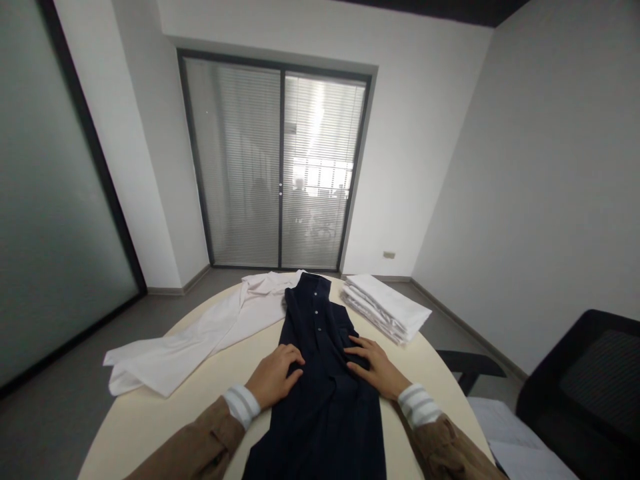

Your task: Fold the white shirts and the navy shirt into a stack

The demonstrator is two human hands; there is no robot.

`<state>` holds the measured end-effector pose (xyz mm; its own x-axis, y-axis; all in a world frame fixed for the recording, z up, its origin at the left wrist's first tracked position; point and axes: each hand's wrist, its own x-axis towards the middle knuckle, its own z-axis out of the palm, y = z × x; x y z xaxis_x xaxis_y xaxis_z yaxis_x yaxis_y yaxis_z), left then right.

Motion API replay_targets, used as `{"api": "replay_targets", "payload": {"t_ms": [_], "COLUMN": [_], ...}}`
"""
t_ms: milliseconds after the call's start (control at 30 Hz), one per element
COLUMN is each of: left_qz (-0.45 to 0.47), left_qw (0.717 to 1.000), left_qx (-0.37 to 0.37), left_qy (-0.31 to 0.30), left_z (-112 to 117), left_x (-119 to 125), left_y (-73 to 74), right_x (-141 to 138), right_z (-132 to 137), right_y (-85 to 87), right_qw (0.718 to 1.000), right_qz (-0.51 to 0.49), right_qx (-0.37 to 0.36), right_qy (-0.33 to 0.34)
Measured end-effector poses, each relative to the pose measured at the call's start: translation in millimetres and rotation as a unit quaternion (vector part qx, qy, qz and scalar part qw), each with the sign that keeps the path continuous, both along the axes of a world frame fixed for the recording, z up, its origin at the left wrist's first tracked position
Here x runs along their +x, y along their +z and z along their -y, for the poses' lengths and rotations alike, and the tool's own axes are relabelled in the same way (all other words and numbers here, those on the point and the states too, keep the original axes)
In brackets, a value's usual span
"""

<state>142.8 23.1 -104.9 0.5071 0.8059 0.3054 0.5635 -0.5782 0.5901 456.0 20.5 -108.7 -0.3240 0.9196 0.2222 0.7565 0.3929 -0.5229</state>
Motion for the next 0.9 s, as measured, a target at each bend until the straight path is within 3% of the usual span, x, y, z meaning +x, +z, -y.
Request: {"api": "replay_targets", "payload": {"t_ms": [133,267,433,600,733,800,900], "left_qz": [0.135,0.289,0.312,0.271,0.173,0.101,0.041], "left_qw": [0.983,0.912,0.88,0.899,0.949,0.965,0.965], "left_qx": [-0.078,-0.172,-0.207,-0.214,-0.164,-0.128,-0.1], "left_qy": [0.101,0.235,0.292,0.27,0.206,0.208,0.237], "left_z": [-14,-33,-49,-52,-51,-51,-52], "left_x": [-9,-37,-71,-76,-73,-75,-80], "left_y": [1.6,0.9,-1.9,-4.4,-8.8,-11.0,-14.1], "right_x": [5,11,13,10,5,4,3], "right_z": [-4,-9,-9,-5,-3,-4,-10], "right_y": [-6.4,-12.0,-9.4,-3.7,4.2,7.7,8.7], "right_qw": [1.0,1.0,1.0,1.0,1.0,0.999,0.994], "right_qz": [-0.005,-0.014,-0.008,-0.007,-0.011,-0.023,-0.058], "right_qx": [0.017,0.021,0.007,0.001,0.007,0.011,0.017], "right_qy": [-0.014,-0.015,-0.015,-0.012,-0.012,-0.031,-0.093]}}
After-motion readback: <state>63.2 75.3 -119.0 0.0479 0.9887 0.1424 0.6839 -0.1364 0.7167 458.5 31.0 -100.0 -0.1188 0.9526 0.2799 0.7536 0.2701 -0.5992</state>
